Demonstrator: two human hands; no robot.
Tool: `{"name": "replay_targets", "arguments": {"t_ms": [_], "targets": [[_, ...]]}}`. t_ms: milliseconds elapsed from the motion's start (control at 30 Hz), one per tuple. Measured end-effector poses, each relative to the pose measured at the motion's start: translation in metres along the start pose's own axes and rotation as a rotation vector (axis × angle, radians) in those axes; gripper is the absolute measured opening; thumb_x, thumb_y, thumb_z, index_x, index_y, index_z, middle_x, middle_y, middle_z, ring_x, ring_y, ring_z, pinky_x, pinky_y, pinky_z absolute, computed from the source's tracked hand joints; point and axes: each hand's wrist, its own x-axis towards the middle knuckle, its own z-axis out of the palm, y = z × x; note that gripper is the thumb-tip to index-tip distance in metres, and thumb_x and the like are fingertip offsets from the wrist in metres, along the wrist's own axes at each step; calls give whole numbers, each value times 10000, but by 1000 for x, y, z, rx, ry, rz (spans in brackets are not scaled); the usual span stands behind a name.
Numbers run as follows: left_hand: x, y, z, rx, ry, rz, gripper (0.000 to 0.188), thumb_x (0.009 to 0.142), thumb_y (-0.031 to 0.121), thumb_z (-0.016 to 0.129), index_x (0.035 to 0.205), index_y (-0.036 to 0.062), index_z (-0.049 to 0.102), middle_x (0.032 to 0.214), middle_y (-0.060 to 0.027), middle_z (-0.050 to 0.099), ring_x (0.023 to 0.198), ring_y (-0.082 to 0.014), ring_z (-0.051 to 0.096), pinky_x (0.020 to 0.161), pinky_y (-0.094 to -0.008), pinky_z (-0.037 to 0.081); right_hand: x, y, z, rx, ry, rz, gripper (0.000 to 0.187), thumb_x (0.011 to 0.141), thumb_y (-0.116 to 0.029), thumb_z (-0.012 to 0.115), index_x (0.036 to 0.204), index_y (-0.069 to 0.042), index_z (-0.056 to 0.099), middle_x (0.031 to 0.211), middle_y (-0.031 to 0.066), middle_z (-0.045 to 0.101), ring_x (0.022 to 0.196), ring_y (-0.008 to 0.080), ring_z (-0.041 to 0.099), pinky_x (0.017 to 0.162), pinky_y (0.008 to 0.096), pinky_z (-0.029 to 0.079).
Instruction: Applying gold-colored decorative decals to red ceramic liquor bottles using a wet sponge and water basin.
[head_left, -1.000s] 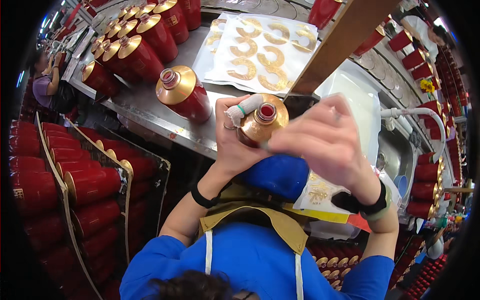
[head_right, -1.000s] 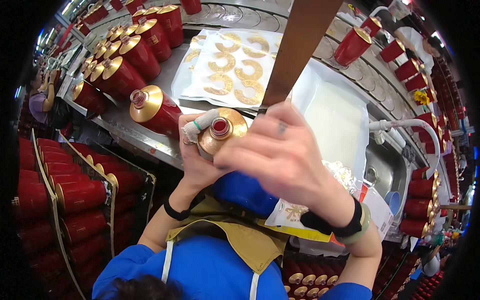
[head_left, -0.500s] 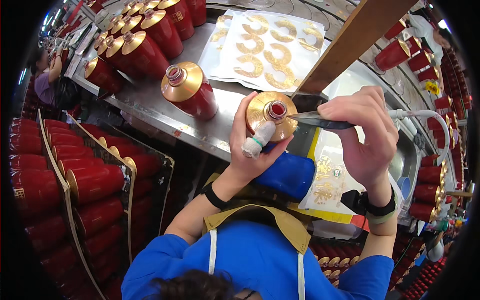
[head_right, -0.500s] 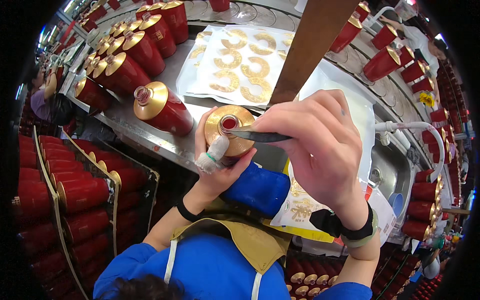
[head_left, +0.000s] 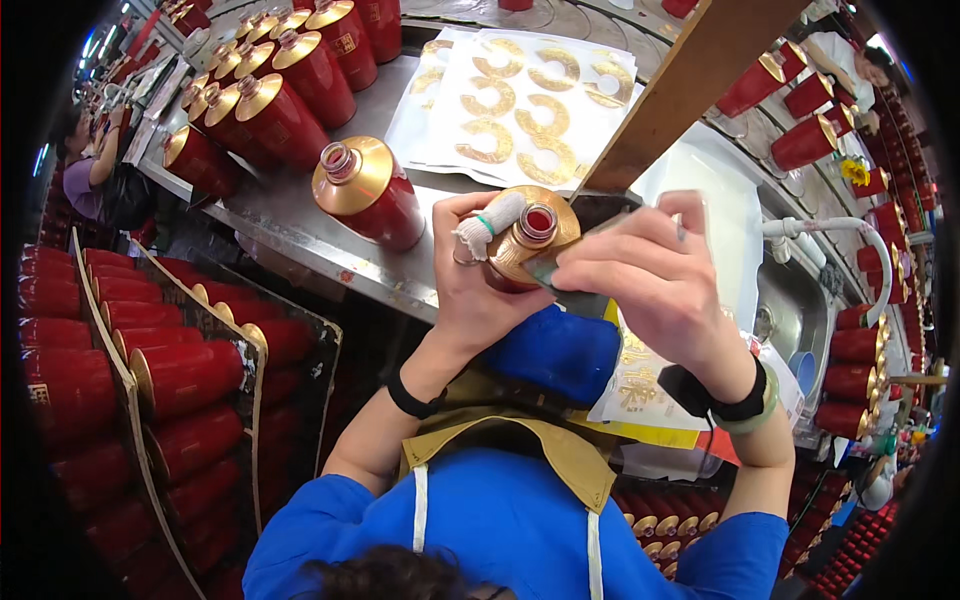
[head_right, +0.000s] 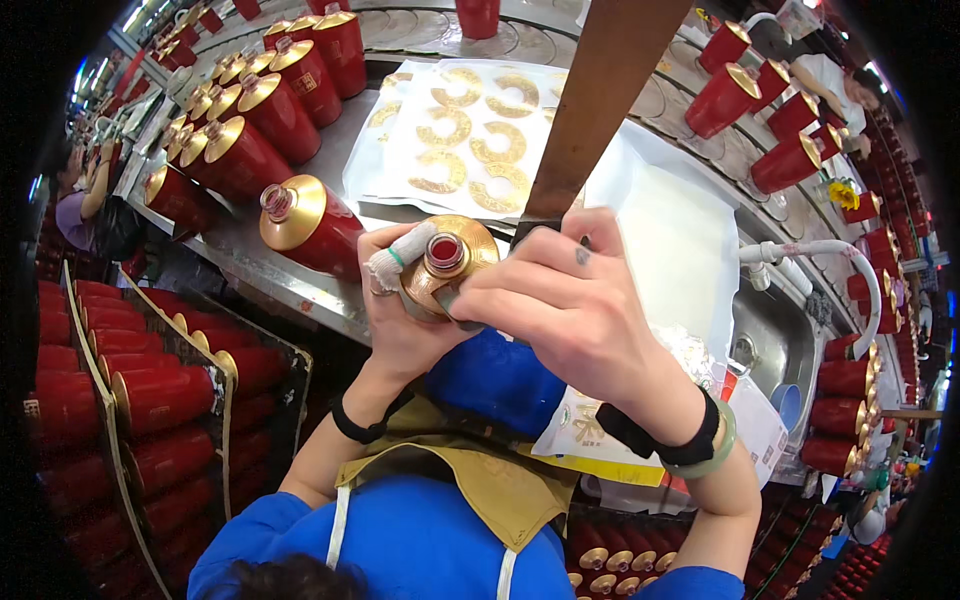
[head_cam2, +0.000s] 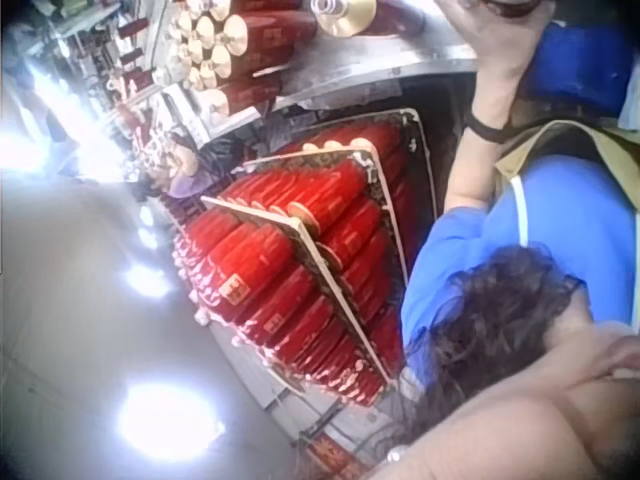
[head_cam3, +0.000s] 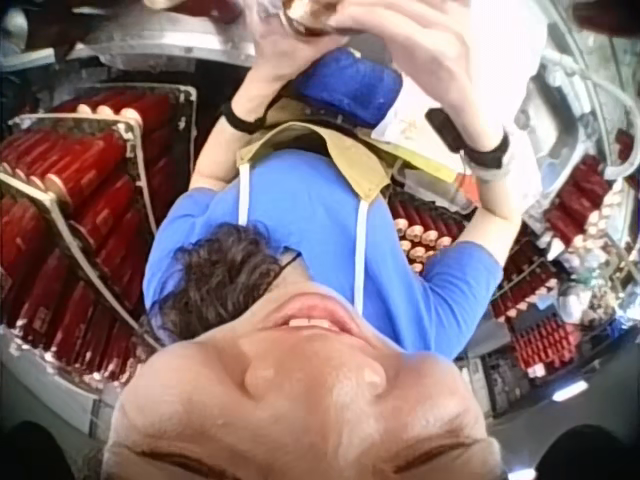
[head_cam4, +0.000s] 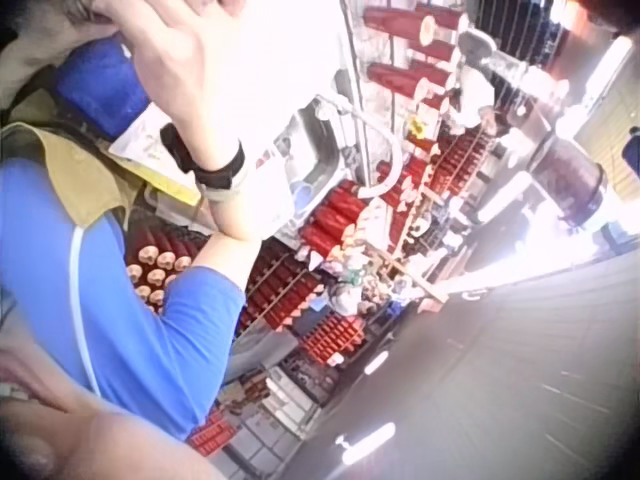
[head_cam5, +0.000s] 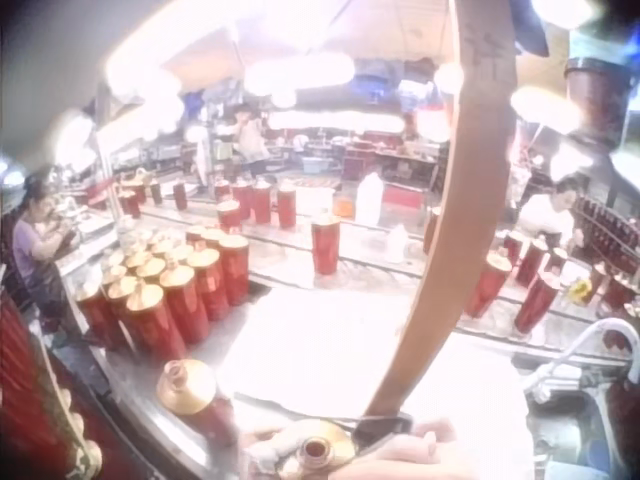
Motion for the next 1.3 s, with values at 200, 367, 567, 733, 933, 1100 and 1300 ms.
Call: {"name": "replay_targets", "arguments": {"t_ms": [200, 367, 567, 733, 933, 1100, 1300], "targets": [[1, -7, -8, -210, -148, -68, 878, 602, 128, 958, 1349, 5, 513, 1389, -148, 508, 1247, -270, 577, 1039, -370, 498, 7, 1, -4, 176, -77, -102, 201, 729, -99, 687, 910, -178, 720, 916, -83, 716, 781, 105, 595, 810, 317, 364], [-6, -6, 8, -308, -44, -85, 926, 605, 151, 955, 1381, 61, 458, 1409, -143, 417, 1281, -279, 494, 1060, -405, 463, 7, 1, 0, 151, -17, -68, 214, 720, -105, 707, 923, -170, 726, 932, -72, 724, 760, 125, 588, 796, 313, 393], [-4, -6, -3, -171, -88, -93, 923, 616, 158, 966, 1354, 57, 420, 1318, -117, 439, 1197, -246, 529, 1023, -381, 477, 4, 2, 0, 39, 34, 28, 214, 730, -96, 702, 926, -178, 729, 885, -70, 714, 757, 121, 596, 794, 303, 414], [-6, -5, -1, -360, -107, -125, 886, 615, 132, 958, 1346, 40, 467, 1353, -127, 425, 1239, -258, 517, 1032, -379, 486, 6, -1, 3, 211, -115, -200, 180, 730, -113, 685, 895, -177, 715, 840, -76, 688, 752, 122, 593, 779, 305, 411], [-4, -1, -8, -265, -72, -112, 847, 623, 95, 927, 1323, 36, 454, 1257, -104, 459, 1164, -248, 557, 1018, -365, 497, 8, 0, 0, 102, 25, -27, 219, 720, -86, 712, 917, -178, 731, 862, -66, 702, 755, 124, 591, 828, 317, 416], [-2, -3, -8, -247, -133, -132, 909, 618, 110, 938, 1367, 38, 429, 1282, -108, 488, 1183, -248, 567, 1019, -371, 502, 7, 0, 0, 151, -61, -51, 197, 728, -83, 712, 905, -167, 736, 869, -68, 703, 784, 125, 606, 817, 319, 417], [2, -3, -14, -157, -183, -57, 928, 621, 136, 945, 1392, 33, 438, 1333, -131, 499, 1272, -253, 524, 1055, -363, 474, 3, -2, 5, 231, -106, -159, 194, 707, -112, 712, 891, -167, 738, 865, -71, 712, 776, 131, 605, 821, 325, 405]]}}
